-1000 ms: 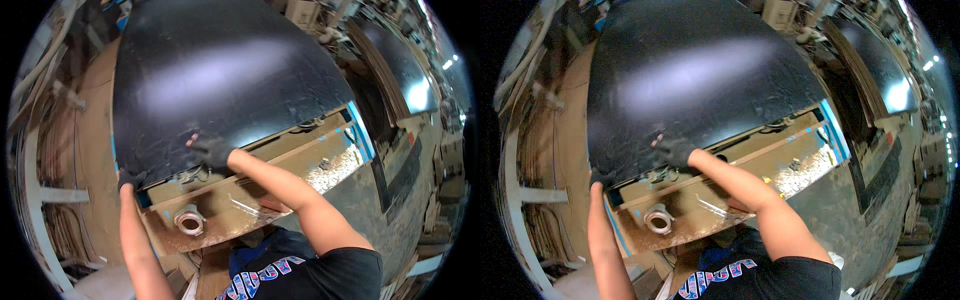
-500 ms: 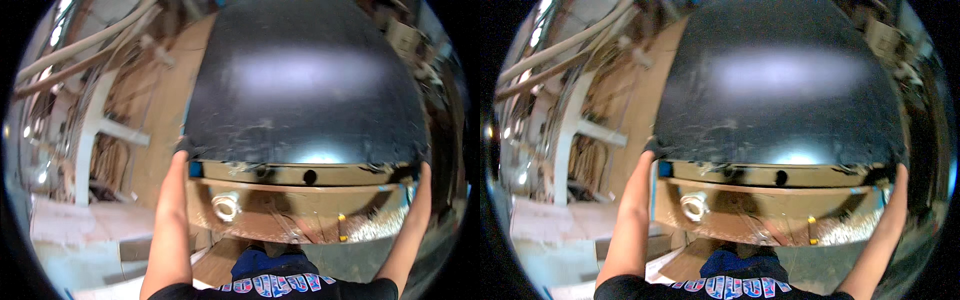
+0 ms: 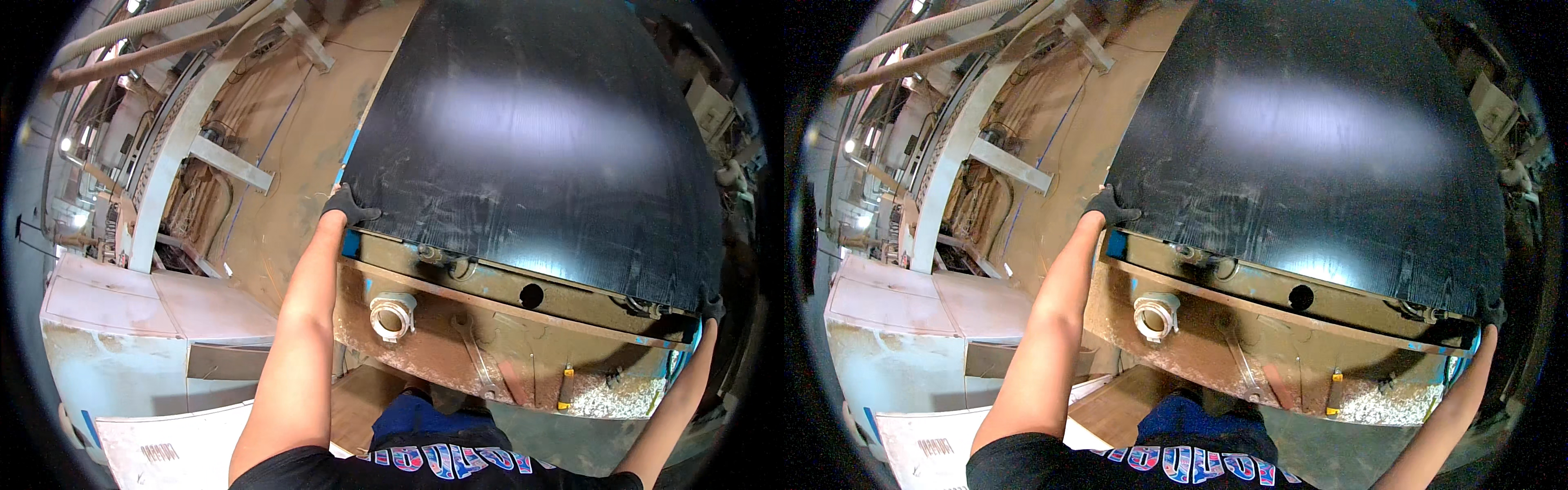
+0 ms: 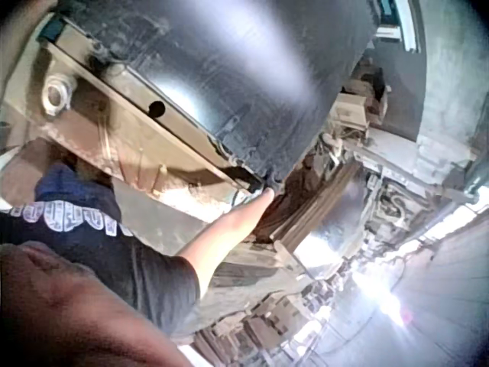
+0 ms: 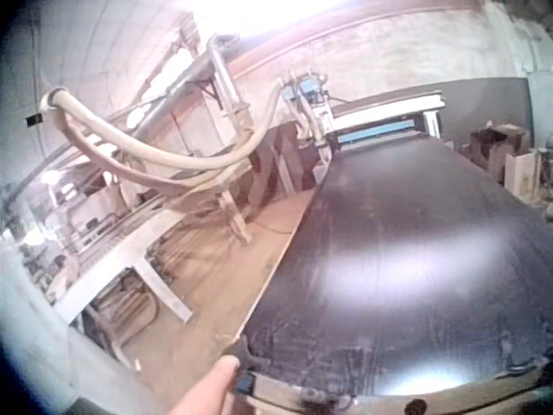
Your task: The person moves a large black panel onto a CNC machine bed, operates a computer interface with a keyboard and mouse, and aligns the panel by hand on the workspace.
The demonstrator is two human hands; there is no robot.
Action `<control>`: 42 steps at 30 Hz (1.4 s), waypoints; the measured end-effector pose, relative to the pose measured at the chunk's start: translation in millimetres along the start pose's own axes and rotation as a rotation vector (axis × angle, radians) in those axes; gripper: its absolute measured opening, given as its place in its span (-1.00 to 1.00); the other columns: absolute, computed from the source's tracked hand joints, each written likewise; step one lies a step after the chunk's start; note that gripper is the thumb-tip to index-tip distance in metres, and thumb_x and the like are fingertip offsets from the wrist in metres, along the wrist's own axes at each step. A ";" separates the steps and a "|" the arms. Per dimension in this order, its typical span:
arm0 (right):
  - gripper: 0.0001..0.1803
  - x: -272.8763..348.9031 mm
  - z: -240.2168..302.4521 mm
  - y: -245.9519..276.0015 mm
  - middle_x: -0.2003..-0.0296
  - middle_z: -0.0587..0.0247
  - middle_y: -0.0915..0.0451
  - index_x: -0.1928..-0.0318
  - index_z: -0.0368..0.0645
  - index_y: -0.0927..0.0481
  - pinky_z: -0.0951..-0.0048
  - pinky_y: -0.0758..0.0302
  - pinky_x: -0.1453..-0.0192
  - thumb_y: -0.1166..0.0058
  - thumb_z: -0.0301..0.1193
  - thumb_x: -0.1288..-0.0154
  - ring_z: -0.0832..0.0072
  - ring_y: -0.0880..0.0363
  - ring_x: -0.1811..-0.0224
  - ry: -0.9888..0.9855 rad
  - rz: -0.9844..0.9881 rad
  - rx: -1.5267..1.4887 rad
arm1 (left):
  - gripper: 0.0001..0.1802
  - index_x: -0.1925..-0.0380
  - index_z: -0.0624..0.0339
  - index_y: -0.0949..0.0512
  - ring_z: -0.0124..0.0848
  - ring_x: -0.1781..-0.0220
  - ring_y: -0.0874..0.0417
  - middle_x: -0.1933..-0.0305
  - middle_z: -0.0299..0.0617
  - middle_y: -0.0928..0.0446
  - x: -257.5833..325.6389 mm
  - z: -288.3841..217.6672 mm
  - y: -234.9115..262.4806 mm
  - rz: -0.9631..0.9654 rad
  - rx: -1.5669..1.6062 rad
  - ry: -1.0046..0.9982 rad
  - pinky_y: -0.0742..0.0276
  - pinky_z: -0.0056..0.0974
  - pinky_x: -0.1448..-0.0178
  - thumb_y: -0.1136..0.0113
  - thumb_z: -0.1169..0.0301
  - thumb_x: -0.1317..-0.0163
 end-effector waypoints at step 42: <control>0.33 420.7 551.8 202.7 -0.58 0.15 0.50 -0.55 0.44 0.39 -0.44 0.37 -0.49 -0.11 0.50 0.06 -0.05 0.59 -0.60 0.804 0.515 0.174 | 0.85 -0.50 0.33 0.38 0.21 -0.61 0.15 -0.62 0.17 0.35 -77.4 -29.3 -28.9 0.324 -0.430 -0.064 -0.10 0.27 -0.52 -0.64 -0.34 0.64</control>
Point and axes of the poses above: each hand's wrist, its own x-axis away from the middle knuckle, its own y-axis out of the back of the hand, z = x × y, the point moved 7 cm from there along -x, towards the middle knuckle
